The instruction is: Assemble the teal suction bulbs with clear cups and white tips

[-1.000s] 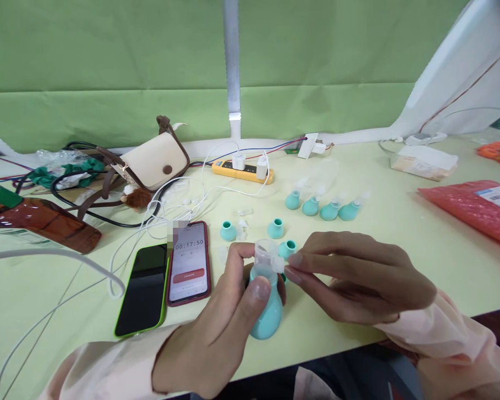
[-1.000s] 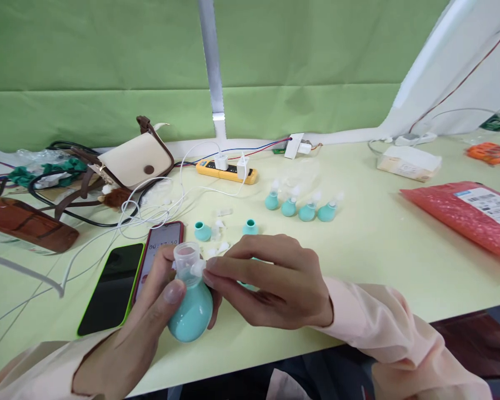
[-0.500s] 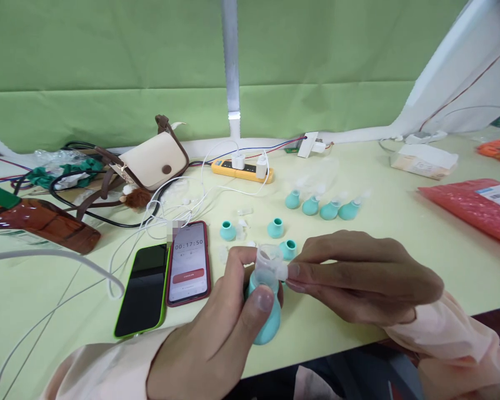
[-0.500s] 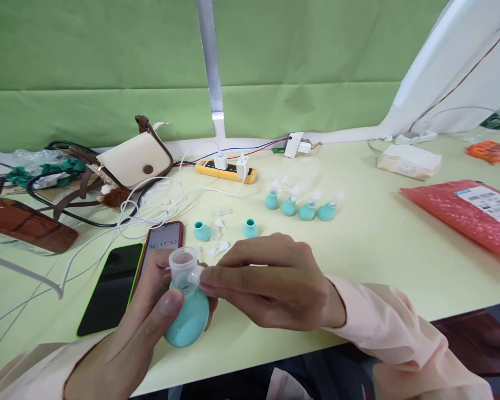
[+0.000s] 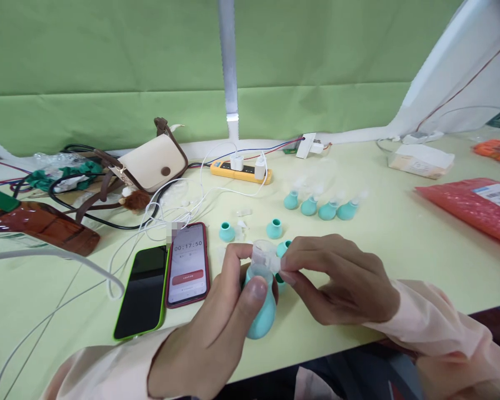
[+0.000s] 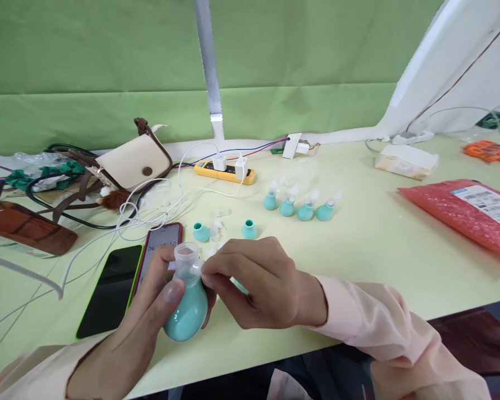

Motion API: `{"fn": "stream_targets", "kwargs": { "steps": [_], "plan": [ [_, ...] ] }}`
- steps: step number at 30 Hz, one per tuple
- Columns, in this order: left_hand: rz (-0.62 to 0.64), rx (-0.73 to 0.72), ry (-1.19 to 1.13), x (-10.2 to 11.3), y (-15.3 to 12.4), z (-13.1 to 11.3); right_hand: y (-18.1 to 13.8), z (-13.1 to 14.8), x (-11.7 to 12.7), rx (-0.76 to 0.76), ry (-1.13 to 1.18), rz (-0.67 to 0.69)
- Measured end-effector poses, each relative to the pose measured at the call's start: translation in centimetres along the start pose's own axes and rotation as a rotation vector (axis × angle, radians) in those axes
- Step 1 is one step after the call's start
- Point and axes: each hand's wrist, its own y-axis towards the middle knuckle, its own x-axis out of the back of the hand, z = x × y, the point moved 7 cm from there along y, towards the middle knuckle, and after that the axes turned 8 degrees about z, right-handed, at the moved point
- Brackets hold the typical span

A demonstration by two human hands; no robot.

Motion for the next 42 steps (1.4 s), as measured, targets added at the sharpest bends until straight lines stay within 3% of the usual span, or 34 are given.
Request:
{"fn": "stream_targets", "kwargs": {
  "steps": [4, 11, 18, 28, 30, 32, 36, 38, 42],
  "plan": [
    [-0.016, 0.053, -0.145, 0.1, 0.0, 0.4, 0.1, -0.6, -0.4, -0.046, 0.098, 0.015],
    [-0.016, 0.020, -0.341, -0.3, -0.1, 1.2, -0.1, -1.1, -0.1, -0.081, 0.295, -0.021],
    [-0.001, 0.010, -0.562, -0.5, 0.2, 2.2, -0.2, -2.5, -0.6, -0.187, 0.623, -0.009],
    [0.008, -0.015, -0.623, 0.1, 0.8, 1.3, -1.2, -4.2, -1.9, -0.404, 1.060, 0.044],
    [-0.021, -0.053, -0.620, 0.6, 0.9, 1.1, -1.0, -4.6, -1.2, -0.406, 0.982, 0.010],
    [-0.063, -0.081, -0.590, 1.1, 0.9, 1.0, -0.5, -4.8, -0.9, -0.388, 0.761, 0.065],
    [-0.214, -0.124, -0.511, 2.7, 0.9, 0.5, -0.4, -6.6, -3.6, -0.429, 0.239, 0.500],
    [-0.289, -0.109, -0.478, 3.5, 0.9, 0.6, -1.3, -8.3, -5.3, -0.487, 0.091, 0.680],
    [-0.373, -0.101, -0.450, 4.5, 0.8, 0.6, -2.6, -10.7, -7.2, -0.543, 0.005, 0.763]
  ]
}}
